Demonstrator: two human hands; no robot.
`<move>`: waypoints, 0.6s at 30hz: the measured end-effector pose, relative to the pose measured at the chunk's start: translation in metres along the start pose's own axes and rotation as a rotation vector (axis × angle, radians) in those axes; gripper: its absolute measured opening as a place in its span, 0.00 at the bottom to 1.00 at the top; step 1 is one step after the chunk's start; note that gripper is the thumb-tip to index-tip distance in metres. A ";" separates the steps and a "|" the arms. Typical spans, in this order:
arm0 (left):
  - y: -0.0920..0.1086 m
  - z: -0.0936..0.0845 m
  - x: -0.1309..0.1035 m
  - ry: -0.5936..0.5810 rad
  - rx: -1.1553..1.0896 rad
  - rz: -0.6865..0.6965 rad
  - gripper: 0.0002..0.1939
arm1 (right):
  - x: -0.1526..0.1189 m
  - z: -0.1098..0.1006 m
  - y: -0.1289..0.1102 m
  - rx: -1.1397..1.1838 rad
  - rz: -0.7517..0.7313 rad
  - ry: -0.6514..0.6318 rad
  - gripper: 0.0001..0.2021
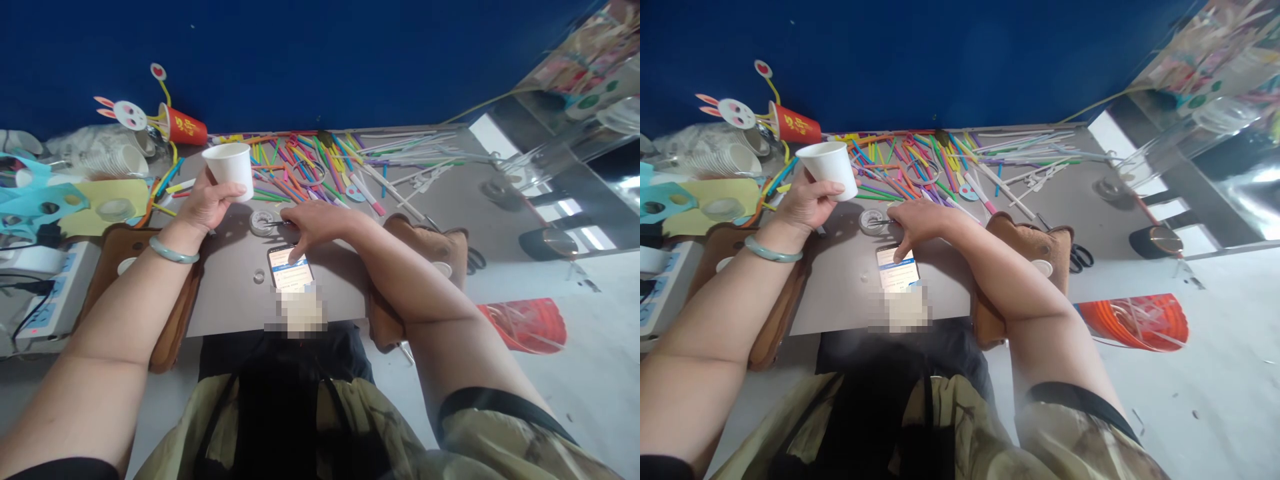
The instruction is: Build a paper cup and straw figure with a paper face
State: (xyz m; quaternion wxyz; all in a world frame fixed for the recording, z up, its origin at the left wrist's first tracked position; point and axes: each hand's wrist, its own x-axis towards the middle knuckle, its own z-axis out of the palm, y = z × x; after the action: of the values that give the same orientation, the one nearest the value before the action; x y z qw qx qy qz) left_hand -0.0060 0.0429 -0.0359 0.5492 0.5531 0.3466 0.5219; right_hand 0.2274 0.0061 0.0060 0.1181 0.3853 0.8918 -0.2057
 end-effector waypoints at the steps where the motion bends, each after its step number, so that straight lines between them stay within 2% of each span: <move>1: 0.000 0.000 0.000 0.008 -0.003 -0.001 0.27 | 0.000 -0.001 0.000 0.004 0.003 -0.002 0.31; 10: 0.000 0.003 0.000 0.014 0.034 0.030 0.32 | -0.001 0.002 0.000 -0.036 -0.016 -0.051 0.33; 14: 0.001 0.003 0.000 0.018 0.026 0.021 0.30 | -0.006 0.002 -0.009 -0.079 -0.073 -0.114 0.37; 18: 0.001 0.002 0.000 0.005 0.017 0.023 0.26 | -0.013 -0.001 -0.023 -0.109 -0.057 -0.162 0.39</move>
State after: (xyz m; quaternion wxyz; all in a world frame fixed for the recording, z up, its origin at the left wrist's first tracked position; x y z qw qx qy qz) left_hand -0.0043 0.0420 -0.0343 0.5375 0.5604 0.3461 0.5266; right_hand 0.2196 -0.0160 0.0183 0.2049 0.3347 0.8998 -0.1908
